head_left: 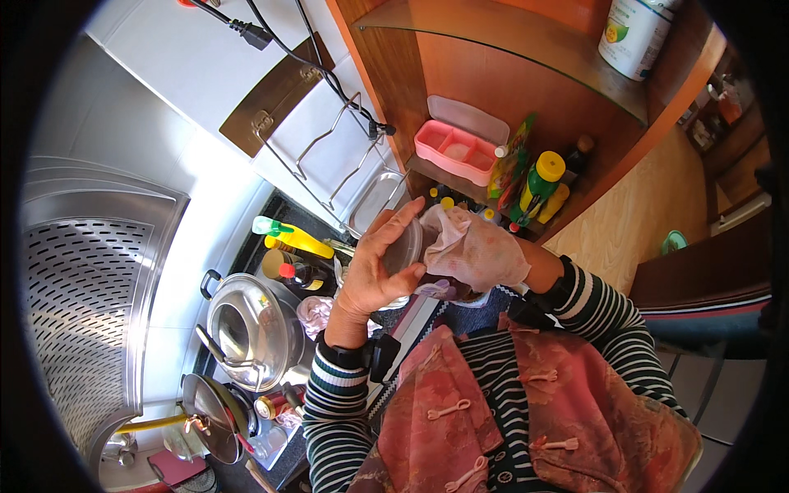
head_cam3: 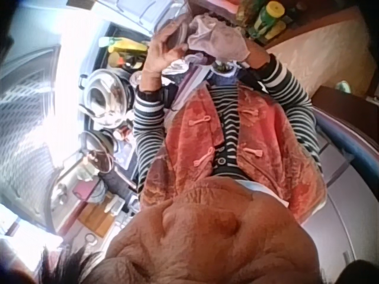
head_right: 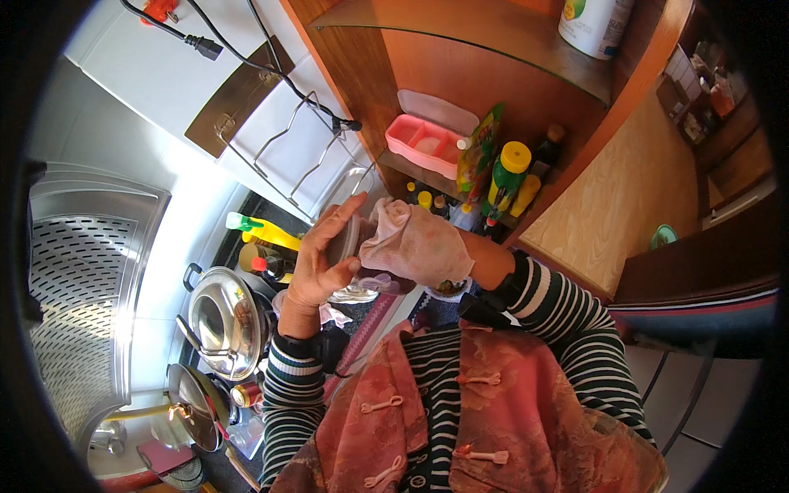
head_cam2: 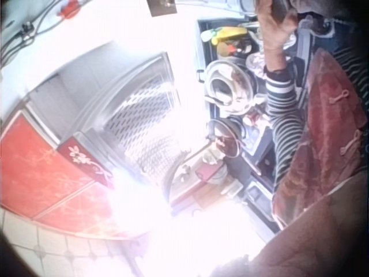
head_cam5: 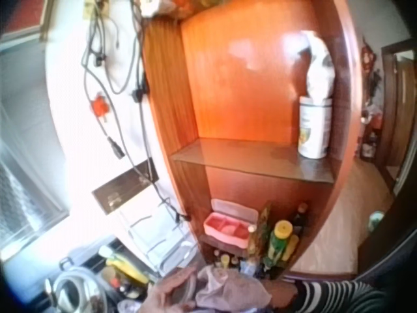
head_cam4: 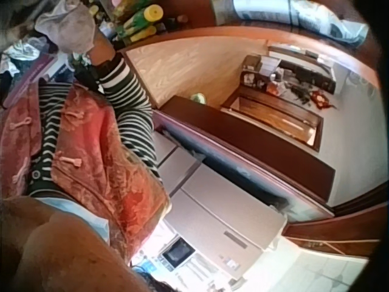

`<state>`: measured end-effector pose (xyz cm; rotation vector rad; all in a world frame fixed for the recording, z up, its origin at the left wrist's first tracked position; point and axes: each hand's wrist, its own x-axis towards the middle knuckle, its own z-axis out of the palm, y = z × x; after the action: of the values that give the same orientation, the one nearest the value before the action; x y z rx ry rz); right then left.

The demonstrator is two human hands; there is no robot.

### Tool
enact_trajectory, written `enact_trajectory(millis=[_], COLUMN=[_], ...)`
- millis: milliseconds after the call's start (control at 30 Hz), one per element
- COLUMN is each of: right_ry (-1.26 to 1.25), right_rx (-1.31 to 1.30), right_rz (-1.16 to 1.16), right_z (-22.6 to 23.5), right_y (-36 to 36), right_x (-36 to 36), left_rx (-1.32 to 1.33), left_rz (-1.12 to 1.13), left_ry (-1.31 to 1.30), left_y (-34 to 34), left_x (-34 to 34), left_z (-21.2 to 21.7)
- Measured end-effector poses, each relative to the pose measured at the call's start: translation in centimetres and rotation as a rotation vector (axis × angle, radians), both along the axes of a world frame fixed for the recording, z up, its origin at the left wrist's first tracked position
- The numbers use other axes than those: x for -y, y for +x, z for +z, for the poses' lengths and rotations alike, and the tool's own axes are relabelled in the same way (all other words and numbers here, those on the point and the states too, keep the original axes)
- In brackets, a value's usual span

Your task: The person wipes the inside of a wooden cupboard with a cloth, then places several containers and bottles onto the shelf. The person handles a white tub, a clear jar, a red can, a dark bottle, and a small jar, placing each on the shelf.

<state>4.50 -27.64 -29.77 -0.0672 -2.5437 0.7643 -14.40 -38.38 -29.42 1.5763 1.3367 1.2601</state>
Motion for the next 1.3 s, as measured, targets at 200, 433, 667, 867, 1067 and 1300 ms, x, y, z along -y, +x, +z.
enact_trajectory(millis=[200, 433, 667, 867, 1067, 1300], right_ry=[0.020, -0.552, -0.967, 0.054, 0.078, 0.093], right_rx=[0.225, 0.212, -0.216, -0.022, -0.261, -0.187], right_rz=[0.015, 0.148, 0.048, -0.359, -0.362, -0.185], right_z=[-1.3, -3.9, -3.7, -2.7, -4.2, -3.0], right_y=[0.4, 0.5, -1.3, -0.1, -0.7, -1.3], right_x=[-1.1, -2.6, -0.6, -0.7, -1.8, -1.8], left_rx=[-0.056, 0.282, 0.624, 0.529, 0.190, -0.469], left_rz=[-0.024, -0.049, 0.389, 0.586, 0.305, 0.182], left_ry=[-0.057, 0.006, 0.091, -0.072, 0.160, 0.366], left_y=[0.4, 0.4, 1.2, 2.8, 2.1, -0.4], left_x=[0.4, 0.3, -0.4, -0.8, 0.3, 0.8], left_z=[0.4, -1.9, -3.4, -4.1, -2.8, -1.8])
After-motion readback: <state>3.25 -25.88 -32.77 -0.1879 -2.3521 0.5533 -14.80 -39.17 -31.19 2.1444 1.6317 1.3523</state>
